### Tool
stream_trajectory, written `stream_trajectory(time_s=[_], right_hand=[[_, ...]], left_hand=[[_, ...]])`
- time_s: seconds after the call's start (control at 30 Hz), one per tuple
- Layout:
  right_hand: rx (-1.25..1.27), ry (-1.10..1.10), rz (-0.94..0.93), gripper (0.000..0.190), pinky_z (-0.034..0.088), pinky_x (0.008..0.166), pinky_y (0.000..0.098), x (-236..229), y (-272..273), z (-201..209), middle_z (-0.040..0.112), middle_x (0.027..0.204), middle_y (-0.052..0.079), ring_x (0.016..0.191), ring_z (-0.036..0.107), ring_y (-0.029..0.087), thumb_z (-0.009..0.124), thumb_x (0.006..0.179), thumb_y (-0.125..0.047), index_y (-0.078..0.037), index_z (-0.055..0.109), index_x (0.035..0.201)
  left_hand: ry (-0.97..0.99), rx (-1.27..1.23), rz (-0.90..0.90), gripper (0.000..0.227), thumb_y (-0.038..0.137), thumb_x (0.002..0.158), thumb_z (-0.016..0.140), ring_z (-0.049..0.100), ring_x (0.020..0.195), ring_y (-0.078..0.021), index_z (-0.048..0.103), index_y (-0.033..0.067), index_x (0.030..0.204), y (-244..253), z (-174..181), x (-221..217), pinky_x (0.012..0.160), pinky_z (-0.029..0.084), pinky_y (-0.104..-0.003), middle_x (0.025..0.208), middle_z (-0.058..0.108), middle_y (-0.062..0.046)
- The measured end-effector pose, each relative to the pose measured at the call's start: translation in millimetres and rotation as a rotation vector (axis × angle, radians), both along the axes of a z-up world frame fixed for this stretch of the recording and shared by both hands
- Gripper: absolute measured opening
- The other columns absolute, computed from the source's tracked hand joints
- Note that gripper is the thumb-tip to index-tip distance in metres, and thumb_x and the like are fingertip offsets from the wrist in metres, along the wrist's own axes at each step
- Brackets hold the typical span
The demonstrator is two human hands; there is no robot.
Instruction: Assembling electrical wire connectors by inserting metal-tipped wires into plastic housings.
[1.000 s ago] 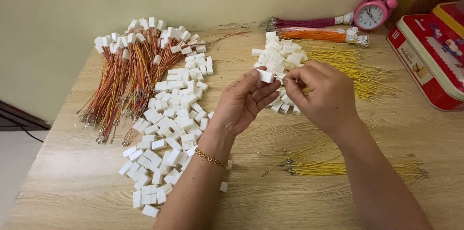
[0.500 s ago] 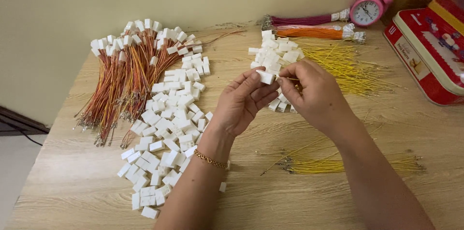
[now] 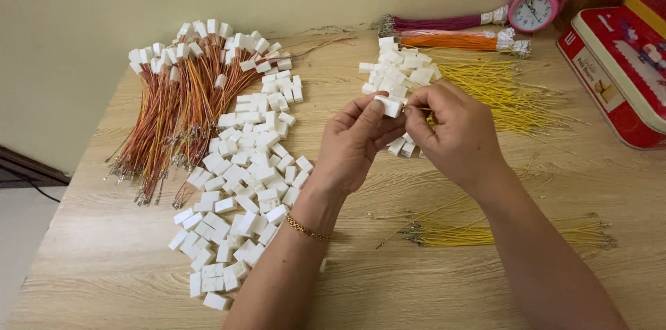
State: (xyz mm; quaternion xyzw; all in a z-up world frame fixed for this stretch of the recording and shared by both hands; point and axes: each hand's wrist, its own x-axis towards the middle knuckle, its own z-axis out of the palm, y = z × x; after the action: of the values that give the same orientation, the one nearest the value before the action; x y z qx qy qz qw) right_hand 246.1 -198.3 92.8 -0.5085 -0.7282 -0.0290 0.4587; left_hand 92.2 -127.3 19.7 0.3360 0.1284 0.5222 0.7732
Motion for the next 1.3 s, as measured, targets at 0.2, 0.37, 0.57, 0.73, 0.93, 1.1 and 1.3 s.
stream_trajectory(time_s=[0.2, 0.37, 0.57, 0.73, 0.93, 1.1, 1.3], right_hand=[[-0.048, 0.002, 0.012, 0.004, 0.055, 0.071, 0.0401, -1.5, 0.4, 2.0, 0.064, 0.080, 0.011, 0.081, 0.068, 0.032, 0.068, 0.100, -0.009, -0.008, 0.070, 0.097], [-0.075, -0.116, 0.004, 0.005, 0.050, 0.064, 0.0390, 21.8, 6.9, 6.3, 0.069, 0.089, 0.016, 0.076, 0.062, 0.029, 0.070, 0.106, -0.004, -0.001, 0.073, 0.103], [0.229, -0.473, -0.248, 0.006, 0.041, 0.064, 0.0342, 90.5, 67.1, -13.6, 0.070, 0.098, 0.007, 0.075, 0.052, 0.019, 0.093, 0.118, -0.009, -0.009, 0.087, 0.116], [0.158, -0.498, -0.285, 0.013, 0.046, 0.062, 0.0370, 124.1, 123.8, -67.5, 0.068, 0.092, 0.009, 0.070, 0.055, 0.022, 0.090, 0.117, -0.020, -0.007, 0.088, 0.115], [-0.085, -0.567, -0.263, 0.021, 0.050, 0.075, 0.0435, 93.8, 64.4, -72.5, 0.071, 0.108, 0.017, 0.089, 0.065, 0.032, 0.076, 0.111, -0.022, -0.005, 0.082, 0.121], [-1.008, -0.261, -0.060, 0.012, 0.055, 0.067, 0.0323, 18.5, -10.8, -17.7, 0.076, 0.094, 0.005, 0.070, 0.064, 0.017, 0.068, 0.097, -0.019, -0.014, 0.078, 0.100], [-1.157, -0.616, -0.074, 0.019, 0.056, 0.073, 0.0287, 16.6, -39.9, -35.5, 0.080, 0.101, -0.009, 0.078, 0.072, 0.009, 0.068, 0.093, -0.039, -0.025, 0.079, 0.100]], left_hand=[[0.030, 0.010, 0.017, 0.033, 0.015, 0.101, 0.067, 0.075, 0.099, -0.0378, 0.061, -0.0057, 0.126, -1.6, -0.6, 1.1, 0.090, 0.063, -0.051, 0.109, 0.072, -0.023], [0.396, 0.112, 0.097, 0.037, 0.015, 0.096, 0.067, 0.073, 0.095, -0.0260, 0.062, -0.0017, 0.129, -2.7, 52.0, -38.3, 0.087, 0.063, -0.038, 0.109, 0.073, -0.014], [1.344, 0.496, 0.477, 0.031, 0.012, 0.093, 0.066, 0.070, 0.086, -0.0180, 0.067, 0.0040, 0.123, 26.2, 50.5, -104.5, 0.076, 0.060, -0.027, 0.103, 0.074, -0.010], [1.826, 0.495, 0.187, 0.032, 0.025, 0.097, 0.069, 0.063, 0.045, -0.0080, 0.072, 0.0072, 0.122, 21.5, 43.3, -112.3, 0.044, 0.055, -0.018, 0.100, 0.081, -0.008], [2.297, 0.866, 0.009, 0.035, 0.049, 0.081, 0.082, 0.063, 0.086, -0.0275, 0.078, 0.0139, 0.084, 14.7, 5.0, -100.9, 0.086, 0.045, -0.047, 0.078, 0.073, -0.008], [2.338, 0.961, 0.218, 0.016, 0.027, 0.082, 0.070, 0.057, 0.083, -0.0264, 0.079, 0.0143, 0.083, 18.1, 0.0, -98.2, 0.082, 0.036, -0.043, 0.071, 0.070, -0.005], [1.642, 1.047, 0.541, 0.043, 0.020, 0.082, 0.085, 0.069, 0.070, -0.0223, 0.071, -0.0047, 0.115, 2.9, 22.7, -90.4, 0.067, 0.058, -0.034, 0.108, 0.070, -0.018]])
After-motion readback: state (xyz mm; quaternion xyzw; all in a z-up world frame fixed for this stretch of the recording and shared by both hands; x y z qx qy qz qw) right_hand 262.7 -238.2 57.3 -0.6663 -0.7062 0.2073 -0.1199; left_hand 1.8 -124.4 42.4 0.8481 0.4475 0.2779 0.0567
